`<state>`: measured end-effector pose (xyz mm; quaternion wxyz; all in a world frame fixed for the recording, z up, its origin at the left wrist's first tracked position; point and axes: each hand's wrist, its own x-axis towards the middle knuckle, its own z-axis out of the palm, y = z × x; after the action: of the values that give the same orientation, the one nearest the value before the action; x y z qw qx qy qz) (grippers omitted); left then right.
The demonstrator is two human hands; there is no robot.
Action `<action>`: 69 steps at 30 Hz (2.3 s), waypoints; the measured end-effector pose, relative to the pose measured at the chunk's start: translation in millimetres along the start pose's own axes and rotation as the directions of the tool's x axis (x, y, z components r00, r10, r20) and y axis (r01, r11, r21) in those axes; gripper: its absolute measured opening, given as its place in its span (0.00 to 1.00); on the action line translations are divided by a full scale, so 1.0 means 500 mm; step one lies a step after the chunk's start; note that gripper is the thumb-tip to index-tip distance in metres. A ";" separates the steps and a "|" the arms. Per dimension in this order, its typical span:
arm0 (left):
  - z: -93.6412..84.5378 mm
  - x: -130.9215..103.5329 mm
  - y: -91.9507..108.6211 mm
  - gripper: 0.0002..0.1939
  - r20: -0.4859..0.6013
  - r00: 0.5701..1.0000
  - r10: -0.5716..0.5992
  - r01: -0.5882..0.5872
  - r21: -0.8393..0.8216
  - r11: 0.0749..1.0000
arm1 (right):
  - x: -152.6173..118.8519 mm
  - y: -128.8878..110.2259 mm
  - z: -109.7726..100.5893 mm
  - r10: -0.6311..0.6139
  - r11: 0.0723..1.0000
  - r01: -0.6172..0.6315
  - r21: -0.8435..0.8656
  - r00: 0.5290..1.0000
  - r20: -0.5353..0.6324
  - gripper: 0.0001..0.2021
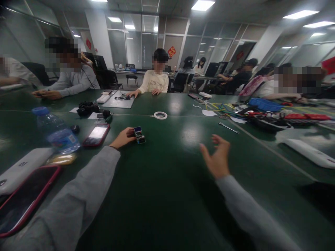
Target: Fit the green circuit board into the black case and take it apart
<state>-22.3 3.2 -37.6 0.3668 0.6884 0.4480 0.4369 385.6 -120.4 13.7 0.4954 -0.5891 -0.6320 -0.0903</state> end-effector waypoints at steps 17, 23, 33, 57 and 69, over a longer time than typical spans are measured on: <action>0.002 0.004 0.008 0.31 0.053 0.998 0.021 -0.014 -0.127 0.992 | -0.044 -0.284 0.384 -0.161 0.908 -0.019 0.418 0.906 0.392 0.21; 0.001 0.003 0.019 0.33 0.104 0.994 0.018 0.001 -0.181 0.983 | -0.033 -0.278 0.392 0.022 0.798 -0.302 0.521 0.879 0.476 0.19; -0.004 0.000 0.021 0.38 0.158 0.986 0.046 -0.023 -0.144 0.989 | -0.037 -0.273 0.399 0.033 0.895 -0.221 0.387 0.899 0.436 0.17; -0.007 0.004 0.034 0.28 -0.059 0.980 -0.188 0.162 -0.295 0.942 | -0.031 -0.239 0.418 0.166 0.867 -0.285 0.409 0.938 0.303 0.13; -0.009 0.001 0.040 0.27 -0.058 0.978 -0.201 0.172 -0.319 0.932 | 0.006 -0.296 0.402 0.135 0.980 -0.182 0.078 0.903 0.408 0.32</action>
<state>-20.6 -2.2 -17.9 0.4903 0.5559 0.4526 0.4957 158.2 -20.8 -13.8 0.3939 -0.6153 -0.6740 0.1091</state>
